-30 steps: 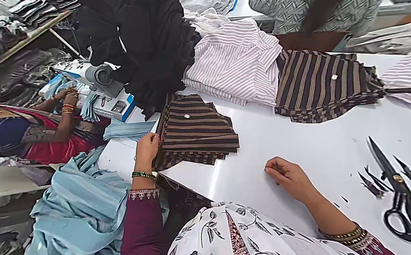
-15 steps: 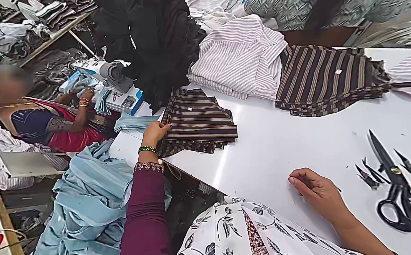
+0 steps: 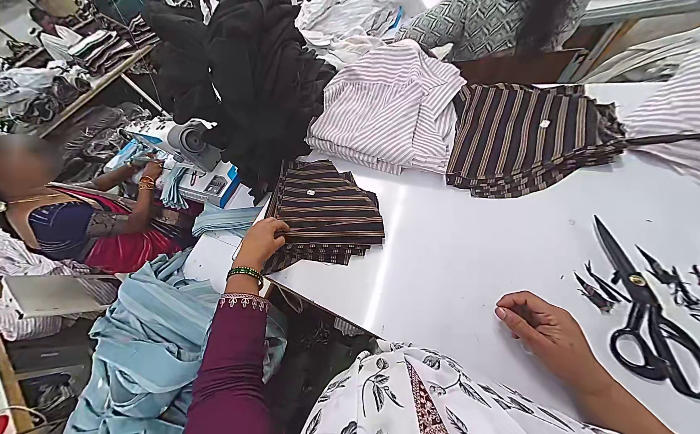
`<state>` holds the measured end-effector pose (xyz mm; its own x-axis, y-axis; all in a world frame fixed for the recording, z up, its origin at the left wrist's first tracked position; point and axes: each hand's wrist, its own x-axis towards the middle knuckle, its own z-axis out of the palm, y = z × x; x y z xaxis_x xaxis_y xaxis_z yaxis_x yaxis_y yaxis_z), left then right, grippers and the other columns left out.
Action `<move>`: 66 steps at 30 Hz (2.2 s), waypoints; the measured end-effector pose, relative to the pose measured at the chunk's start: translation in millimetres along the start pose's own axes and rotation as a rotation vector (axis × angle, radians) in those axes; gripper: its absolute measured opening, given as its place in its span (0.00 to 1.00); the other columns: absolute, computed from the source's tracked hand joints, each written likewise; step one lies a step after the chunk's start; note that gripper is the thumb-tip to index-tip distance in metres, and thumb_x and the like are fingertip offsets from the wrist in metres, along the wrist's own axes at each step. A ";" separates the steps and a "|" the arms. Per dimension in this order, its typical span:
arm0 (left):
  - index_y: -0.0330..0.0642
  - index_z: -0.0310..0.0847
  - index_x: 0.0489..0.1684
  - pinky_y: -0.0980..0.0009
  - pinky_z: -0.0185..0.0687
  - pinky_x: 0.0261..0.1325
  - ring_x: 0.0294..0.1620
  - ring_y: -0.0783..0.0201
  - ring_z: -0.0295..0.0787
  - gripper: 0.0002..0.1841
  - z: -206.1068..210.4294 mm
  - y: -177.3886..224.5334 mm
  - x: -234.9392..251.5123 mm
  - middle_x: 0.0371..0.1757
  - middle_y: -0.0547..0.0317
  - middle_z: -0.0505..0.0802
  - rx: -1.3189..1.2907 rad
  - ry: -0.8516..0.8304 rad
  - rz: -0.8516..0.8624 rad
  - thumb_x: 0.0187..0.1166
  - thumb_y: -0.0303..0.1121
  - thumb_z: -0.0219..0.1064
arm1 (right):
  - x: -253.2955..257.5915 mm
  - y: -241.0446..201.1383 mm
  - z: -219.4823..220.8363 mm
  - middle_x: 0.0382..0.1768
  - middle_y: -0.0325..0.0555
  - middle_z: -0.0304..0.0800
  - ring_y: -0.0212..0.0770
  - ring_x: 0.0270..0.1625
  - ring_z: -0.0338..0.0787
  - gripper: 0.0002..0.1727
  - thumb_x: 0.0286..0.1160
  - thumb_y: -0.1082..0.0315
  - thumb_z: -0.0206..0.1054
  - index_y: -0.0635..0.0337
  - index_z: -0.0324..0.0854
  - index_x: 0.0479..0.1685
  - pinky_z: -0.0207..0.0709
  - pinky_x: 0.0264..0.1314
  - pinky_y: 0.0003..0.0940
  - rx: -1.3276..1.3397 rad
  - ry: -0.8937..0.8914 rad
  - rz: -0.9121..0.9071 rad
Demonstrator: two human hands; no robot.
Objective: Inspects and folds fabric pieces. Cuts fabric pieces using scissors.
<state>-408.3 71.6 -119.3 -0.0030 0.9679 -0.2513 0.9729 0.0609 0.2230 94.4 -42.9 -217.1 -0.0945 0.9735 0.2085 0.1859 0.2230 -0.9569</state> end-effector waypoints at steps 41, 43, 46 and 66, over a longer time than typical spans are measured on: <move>0.29 0.78 0.69 0.46 0.72 0.77 0.71 0.42 0.83 0.22 36.4 405.9 216.3 0.66 0.33 0.88 -0.350 0.065 0.128 0.89 0.40 0.60 | -1.0 9.7 -108.6 0.57 0.55 0.94 0.62 0.69 0.88 0.11 0.68 0.66 0.65 0.63 0.92 0.35 0.63 0.74 0.76 -0.866 0.447 0.109; 0.29 0.77 0.69 0.47 0.75 0.74 0.67 0.42 0.86 0.20 34.4 405.5 205.9 0.62 0.32 0.89 -0.375 0.100 0.158 0.92 0.38 0.56 | 1.7 9.1 -112.2 0.56 0.56 0.94 0.63 0.69 0.88 0.10 0.68 0.67 0.66 0.63 0.91 0.35 0.61 0.75 0.77 -0.857 0.435 0.115; 0.27 0.71 0.72 0.49 0.81 0.64 0.56 0.44 0.89 0.19 40.0 392.3 188.8 0.57 0.32 0.89 -0.593 0.080 0.175 0.91 0.33 0.56 | 5.2 8.1 -115.5 0.56 0.58 0.93 0.64 0.68 0.87 0.10 0.67 0.67 0.66 0.64 0.91 0.35 0.60 0.75 0.77 -0.850 0.415 0.111; 0.29 0.77 0.72 0.42 0.70 0.79 0.77 0.40 0.79 0.25 54.1 378.0 165.5 0.72 0.31 0.84 -0.352 -0.122 0.024 0.84 0.39 0.65 | 11.5 -6.0 -120.0 0.62 0.58 0.90 0.63 0.74 0.82 0.09 0.71 0.68 0.71 0.62 0.92 0.44 0.53 0.82 0.72 -0.827 0.258 0.274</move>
<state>-28.5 241.6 -127.6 0.0668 0.9353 -0.3475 0.8330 0.1394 0.5354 209.6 -26.9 -184.7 0.2596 0.9570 0.1293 0.8219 -0.1486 -0.5499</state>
